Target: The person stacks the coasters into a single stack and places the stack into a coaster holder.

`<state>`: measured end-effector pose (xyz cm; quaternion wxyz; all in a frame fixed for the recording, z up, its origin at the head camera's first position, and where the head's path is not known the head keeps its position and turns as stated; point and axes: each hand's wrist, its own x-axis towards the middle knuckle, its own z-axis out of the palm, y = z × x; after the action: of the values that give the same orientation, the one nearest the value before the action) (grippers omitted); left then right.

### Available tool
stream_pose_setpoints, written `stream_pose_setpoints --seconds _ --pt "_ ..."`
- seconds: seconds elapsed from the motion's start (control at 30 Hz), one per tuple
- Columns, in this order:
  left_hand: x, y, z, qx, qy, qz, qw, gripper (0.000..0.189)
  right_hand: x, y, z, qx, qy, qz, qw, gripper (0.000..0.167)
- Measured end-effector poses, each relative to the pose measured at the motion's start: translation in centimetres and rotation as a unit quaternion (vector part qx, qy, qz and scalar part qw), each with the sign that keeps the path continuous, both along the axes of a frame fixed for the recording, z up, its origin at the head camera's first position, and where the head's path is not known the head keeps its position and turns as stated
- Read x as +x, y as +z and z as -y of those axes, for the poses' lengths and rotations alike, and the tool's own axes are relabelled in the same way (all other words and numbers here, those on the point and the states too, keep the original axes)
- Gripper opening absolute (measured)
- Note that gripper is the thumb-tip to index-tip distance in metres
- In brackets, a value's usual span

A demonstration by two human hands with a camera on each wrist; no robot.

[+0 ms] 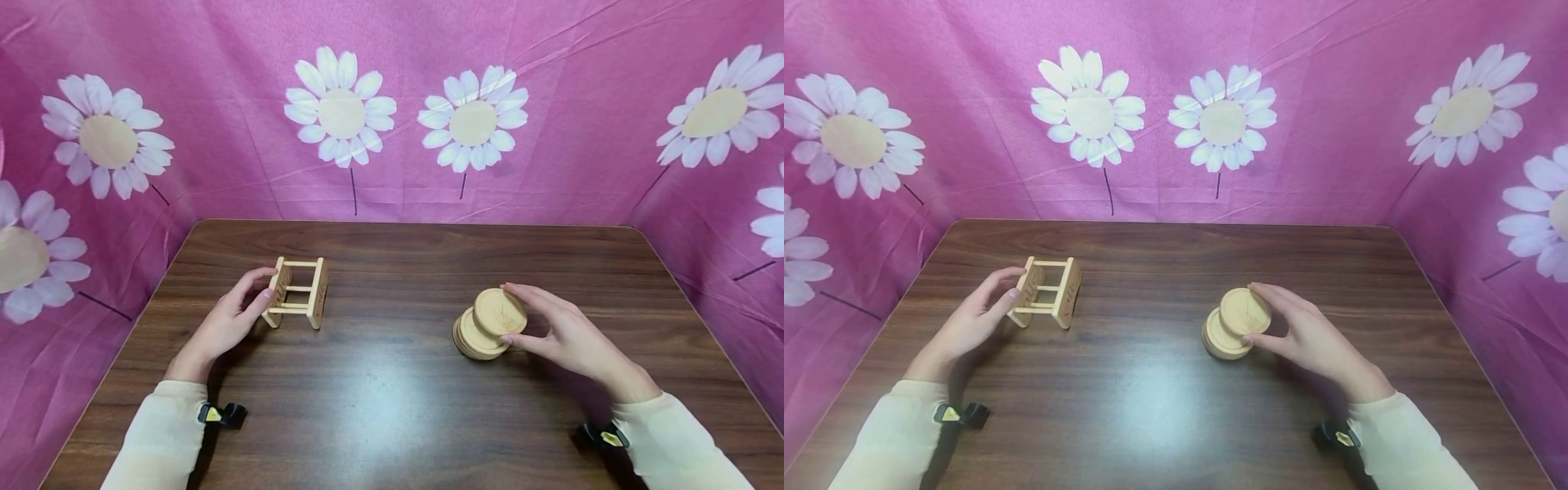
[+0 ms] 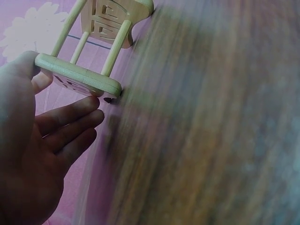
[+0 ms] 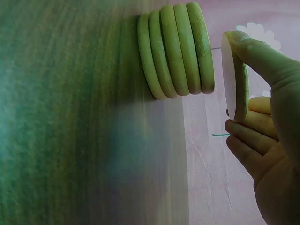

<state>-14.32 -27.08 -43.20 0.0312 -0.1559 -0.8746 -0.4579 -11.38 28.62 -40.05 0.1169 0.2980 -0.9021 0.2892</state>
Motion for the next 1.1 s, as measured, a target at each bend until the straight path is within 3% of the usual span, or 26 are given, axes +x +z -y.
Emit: stream_pose_setpoints --seconds 1.1 --pt "0.1 0.2 0.0 -0.01 0.007 0.008 0.9999 0.041 1.3 -0.8 1.3 0.01 0.041 -0.032 0.9986 0.081"
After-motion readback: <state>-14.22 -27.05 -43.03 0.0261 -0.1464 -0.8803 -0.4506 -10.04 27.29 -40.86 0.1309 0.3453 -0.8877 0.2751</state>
